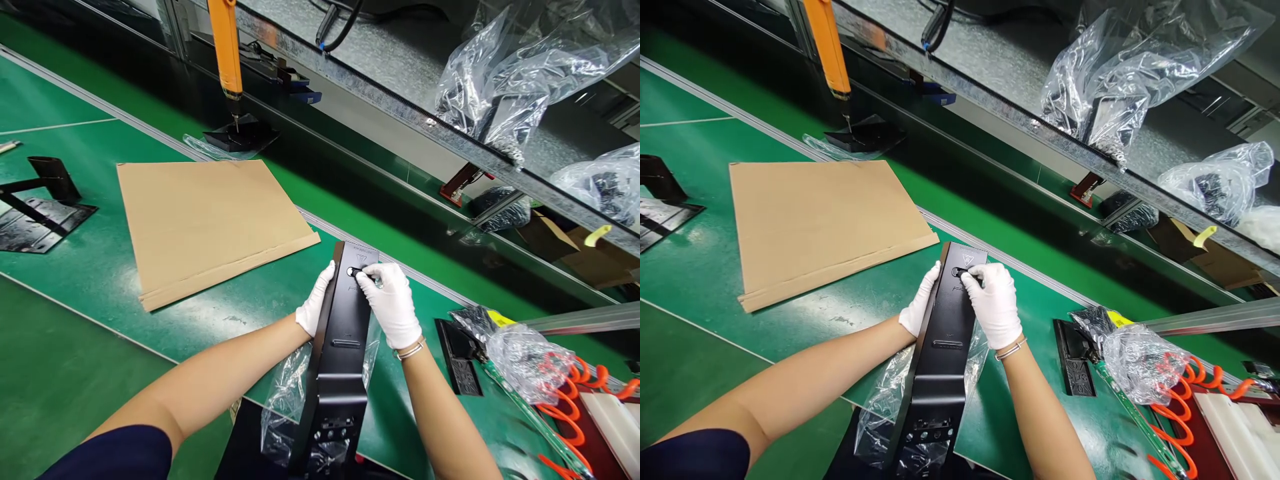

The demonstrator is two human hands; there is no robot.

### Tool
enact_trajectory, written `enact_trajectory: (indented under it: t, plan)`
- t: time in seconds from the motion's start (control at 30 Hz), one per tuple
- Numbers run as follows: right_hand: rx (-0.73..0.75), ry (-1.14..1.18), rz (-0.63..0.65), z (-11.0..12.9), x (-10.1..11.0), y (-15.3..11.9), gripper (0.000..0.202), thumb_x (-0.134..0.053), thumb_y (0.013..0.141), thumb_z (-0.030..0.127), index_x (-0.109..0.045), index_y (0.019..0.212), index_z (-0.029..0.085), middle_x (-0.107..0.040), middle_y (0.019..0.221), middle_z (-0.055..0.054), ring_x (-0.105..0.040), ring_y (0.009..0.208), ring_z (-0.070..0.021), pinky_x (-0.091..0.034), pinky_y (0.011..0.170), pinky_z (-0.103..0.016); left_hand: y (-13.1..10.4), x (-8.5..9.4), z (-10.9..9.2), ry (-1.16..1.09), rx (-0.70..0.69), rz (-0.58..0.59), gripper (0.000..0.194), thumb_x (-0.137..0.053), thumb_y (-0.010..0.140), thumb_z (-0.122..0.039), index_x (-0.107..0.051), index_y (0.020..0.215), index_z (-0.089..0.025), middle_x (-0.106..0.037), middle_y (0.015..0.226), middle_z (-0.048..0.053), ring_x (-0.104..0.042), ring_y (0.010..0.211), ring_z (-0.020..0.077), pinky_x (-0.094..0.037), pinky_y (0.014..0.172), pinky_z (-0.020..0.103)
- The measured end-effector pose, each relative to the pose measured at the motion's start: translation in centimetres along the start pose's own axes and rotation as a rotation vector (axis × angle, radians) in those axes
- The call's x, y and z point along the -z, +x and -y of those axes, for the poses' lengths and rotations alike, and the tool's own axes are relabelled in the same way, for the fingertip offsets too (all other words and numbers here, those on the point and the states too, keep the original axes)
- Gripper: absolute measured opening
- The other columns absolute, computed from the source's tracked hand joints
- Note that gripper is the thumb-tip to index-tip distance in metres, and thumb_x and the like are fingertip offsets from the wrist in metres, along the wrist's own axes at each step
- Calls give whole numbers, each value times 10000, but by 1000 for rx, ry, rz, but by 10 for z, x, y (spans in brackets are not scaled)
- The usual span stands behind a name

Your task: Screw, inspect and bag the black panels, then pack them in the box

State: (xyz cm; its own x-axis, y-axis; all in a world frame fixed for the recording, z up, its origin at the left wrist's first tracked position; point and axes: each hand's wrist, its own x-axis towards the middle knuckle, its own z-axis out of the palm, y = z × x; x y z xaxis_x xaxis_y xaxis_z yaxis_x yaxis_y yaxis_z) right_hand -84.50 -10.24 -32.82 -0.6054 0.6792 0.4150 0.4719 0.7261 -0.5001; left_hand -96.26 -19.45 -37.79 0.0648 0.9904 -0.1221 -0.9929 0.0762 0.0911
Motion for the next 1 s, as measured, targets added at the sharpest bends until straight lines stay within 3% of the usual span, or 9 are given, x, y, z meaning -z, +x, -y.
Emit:
enact_trajectory:
  t: [0.17,0.33,0.73,0.87,1.0]
  plan:
    - [-223,73,103,7,6,4,196,-707,851,357,-735,840,164,-661,927,-42,-572,796,-109,-427,792,-261,2,5,2,-14,55,45,644,-362,1059,-593,-744,1162,-85,-804,1067,156,-772,912,254,-588,925,374]
    - [-347,73,174,13,13,6,181,-708,839,337,-719,802,161,-666,902,-25,-566,768,-103,-388,769,-252,2,6,3,6,60,69,656,-372,1050,-606,-733,1201,-79,-801,1085,163,-771,932,268,-580,948,393]
    - [-289,40,155,9,15,3,259,-579,887,390,-695,821,168,-654,949,-66,-568,896,-159,-417,881,-306,3,7,5,-40,106,87,698,-305,1053,-617,-746,1152,-86,-802,1059,164,-771,949,268,-579,948,382]
    - [-306,246,152,1,16,3,353,-513,899,468,-715,942,181,-679,1037,-76,-605,1024,-174,-482,970,-327,5,13,3,-6,135,93,733,-364,1013,-685,-706,1247,-80,-785,1115,191,-755,973,309,-564,984,476]
    - [-335,396,46,-10,16,1,526,-544,868,639,-687,1068,173,-678,1165,-96,-627,1078,-185,-524,986,-351,3,14,0,28,135,116,799,-372,995,-719,-665,1307,-45,-767,1140,223,-740,1017,330,-544,1021,516]
